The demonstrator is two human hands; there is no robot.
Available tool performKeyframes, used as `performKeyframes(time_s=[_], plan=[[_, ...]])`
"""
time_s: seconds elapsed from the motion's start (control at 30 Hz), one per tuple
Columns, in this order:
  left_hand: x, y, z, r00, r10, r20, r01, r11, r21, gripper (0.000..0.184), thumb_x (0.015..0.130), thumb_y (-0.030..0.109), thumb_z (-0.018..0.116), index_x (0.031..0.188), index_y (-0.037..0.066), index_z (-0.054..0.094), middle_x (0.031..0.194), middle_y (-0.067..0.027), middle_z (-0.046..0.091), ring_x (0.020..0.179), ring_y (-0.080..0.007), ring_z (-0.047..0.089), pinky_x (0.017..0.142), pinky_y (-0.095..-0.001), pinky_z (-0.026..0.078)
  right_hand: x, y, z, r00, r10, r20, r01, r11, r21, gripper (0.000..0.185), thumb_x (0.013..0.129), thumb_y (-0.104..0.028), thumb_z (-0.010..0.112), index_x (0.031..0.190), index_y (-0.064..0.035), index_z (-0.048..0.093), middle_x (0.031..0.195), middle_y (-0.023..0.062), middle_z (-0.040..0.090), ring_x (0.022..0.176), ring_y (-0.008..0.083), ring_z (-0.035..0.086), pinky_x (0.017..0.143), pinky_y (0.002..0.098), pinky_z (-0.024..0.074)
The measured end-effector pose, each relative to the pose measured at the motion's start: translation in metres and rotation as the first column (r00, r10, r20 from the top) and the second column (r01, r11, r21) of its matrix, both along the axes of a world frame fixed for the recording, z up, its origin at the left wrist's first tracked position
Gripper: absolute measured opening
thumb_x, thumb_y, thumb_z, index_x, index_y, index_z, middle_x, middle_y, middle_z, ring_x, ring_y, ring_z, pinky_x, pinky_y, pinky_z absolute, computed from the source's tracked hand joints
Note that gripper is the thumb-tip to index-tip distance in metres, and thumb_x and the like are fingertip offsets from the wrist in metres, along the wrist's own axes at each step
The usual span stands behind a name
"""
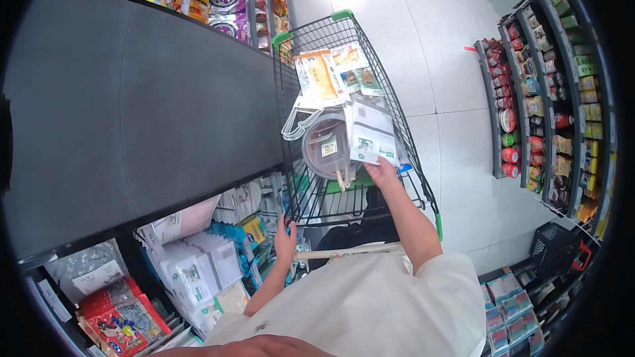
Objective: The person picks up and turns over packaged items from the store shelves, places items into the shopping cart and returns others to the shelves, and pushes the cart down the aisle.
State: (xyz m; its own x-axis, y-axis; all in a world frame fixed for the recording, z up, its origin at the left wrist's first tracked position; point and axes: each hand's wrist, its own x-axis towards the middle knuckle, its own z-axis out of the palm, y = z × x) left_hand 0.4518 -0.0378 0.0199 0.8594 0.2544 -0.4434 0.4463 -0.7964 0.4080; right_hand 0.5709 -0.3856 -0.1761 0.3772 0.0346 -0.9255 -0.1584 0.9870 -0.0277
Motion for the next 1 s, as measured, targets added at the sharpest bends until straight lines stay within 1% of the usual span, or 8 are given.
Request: performKeyframes(time_s=[0.1, 0.23, 0.5, 0.63, 0.7, 0.77, 0.9, 1.0], plan=[[-0.002, 0.001, -0.002, 1.000, -0.009, 0.016, 0.009, 1.000, -0.003, 0.057, 0.102, 0.036, 0.054, 0.148, 0.006, 0.043, 0.130, -0.0205, 0.065, 0.118, -0.0401, 0.062, 0.099, -0.0441, 0.049, -0.002, -0.015, 0.010, 0.984, 0.172, 0.056, -0.175, 0.983, 0.052, 0.036, 0.103, -0.014, 0.052, 0.132, 0.0048, 0.045, 0.126, 0.0243, 0.061, 0.110, 0.0385, 0.067, 0.091, 0.0482, 0.0602], [0.000, 0.000, -0.001, 1.000, -0.003, 0.005, 0.003, 1.000, -0.002, 0.056, 0.102, 0.038, 0.053, 0.148, 0.007, 0.043, 0.129, -0.0207, 0.065, 0.118, -0.0406, 0.062, 0.098, -0.0448, 0.048, -0.020, -0.031, 0.032, 0.934, 0.348, 0.077, -0.350, 0.937, 0.016, 0.029, 0.101, -0.023, 0.059, 0.108, 0.0050, 0.056, 0.096, 0.0171, 0.069, 0.084, 0.0261, 0.071, 0.072, 0.0375, 0.0620], [0.005, -0.002, 0.012, 1.000, -0.006, 0.000, 0.006, 1.000, -0.007, 0.058, 0.102, 0.039, 0.053, 0.148, 0.005, 0.043, 0.131, -0.0223, 0.063, 0.118, -0.0414, 0.062, 0.099, -0.0455, 0.048, -0.044, -0.041, 0.120, 0.893, 0.370, 0.258, -0.347, 0.929, -0.131, 0.030, 0.100, -0.025, 0.062, 0.106, 0.0047, 0.059, 0.087, 0.0144, 0.067, 0.077, 0.0230, 0.067, 0.072, 0.0353, 0.0586], [0.000, 0.004, 0.008, 0.997, -0.034, 0.074, 0.036, 0.999, -0.029, 0.057, 0.101, 0.037, 0.054, 0.145, 0.002, 0.047, 0.131, -0.0249, 0.063, 0.118, -0.0425, 0.061, 0.100, -0.0456, 0.048, -0.051, -0.023, 0.181, 0.721, 0.597, 0.353, -0.428, 0.784, -0.450, 0.030, 0.101, -0.025, 0.061, 0.113, 0.0026, 0.060, 0.088, 0.0134, 0.070, 0.072, 0.0208, 0.069, 0.064, 0.0319, 0.0594], [-0.007, 0.007, 0.002, 0.989, -0.026, 0.143, 0.033, 0.998, -0.047, 0.055, 0.101, 0.035, 0.055, 0.143, 0.000, 0.049, 0.134, -0.0261, 0.060, 0.122, -0.0425, 0.058, 0.103, -0.0450, 0.046, -0.054, -0.007, 0.210, 0.589, 0.752, 0.297, -0.483, 0.622, -0.617, 0.031, 0.100, -0.024, 0.062, 0.115, 0.0037, 0.060, 0.091, 0.0144, 0.072, 0.073, 0.0196, 0.070, 0.065, 0.0313, 0.0597], [-0.013, 0.012, -0.006, 0.948, -0.065, 0.312, 0.076, 0.997, -0.025, 0.053, 0.101, 0.034, 0.055, 0.143, 0.002, 0.050, 0.137, -0.0229, 0.058, 0.126, -0.0397, 0.056, 0.105, -0.0422, 0.044, -0.059, 0.012, 0.232, 0.509, 0.799, 0.321, -0.478, 0.573, -0.666, 0.030, 0.099, -0.023, 0.064, 0.112, 0.0042, 0.063, 0.093, 0.0134, 0.073, 0.074, 0.0171, 0.071, 0.066, 0.0298, 0.0590], [-0.023, 0.010, 0.004, 0.881, -0.103, 0.463, 0.136, 0.990, -0.038, 0.053, 0.099, 0.026, 0.061, 0.144, -0.001, 0.048, 0.142, -0.0241, 0.053, 0.131, -0.0404, 0.051, 0.110, -0.0449, 0.041, -0.070, 0.059, 0.277, 0.142, 0.961, 0.236, -0.432, 0.275, -0.859, 0.025, 0.097, -0.023, 0.067, 0.096, 0.0021, 0.071, 0.088, 0.0048, 0.072, 0.075, 0.0122, 0.068, 0.068, 0.0269, 0.0559], [-0.037, -0.009, 0.031, 0.808, -0.077, 0.584, 0.247, 0.944, -0.219, 0.060, 0.095, 0.018, 0.066, 0.147, -0.002, 0.044, 0.147, -0.0228, 0.049, 0.138, -0.0382, 0.045, 0.116, -0.0428, 0.035, -0.084, 0.094, 0.298, -0.018, 0.990, 0.137, -0.368, 0.121, -0.922, 0.028, 0.095, -0.024, 0.069, 0.090, 0.0032, 0.071, 0.082, 0.0103, 0.072, 0.071, 0.0137, 0.066, 0.064, 0.0312, 0.0533]])
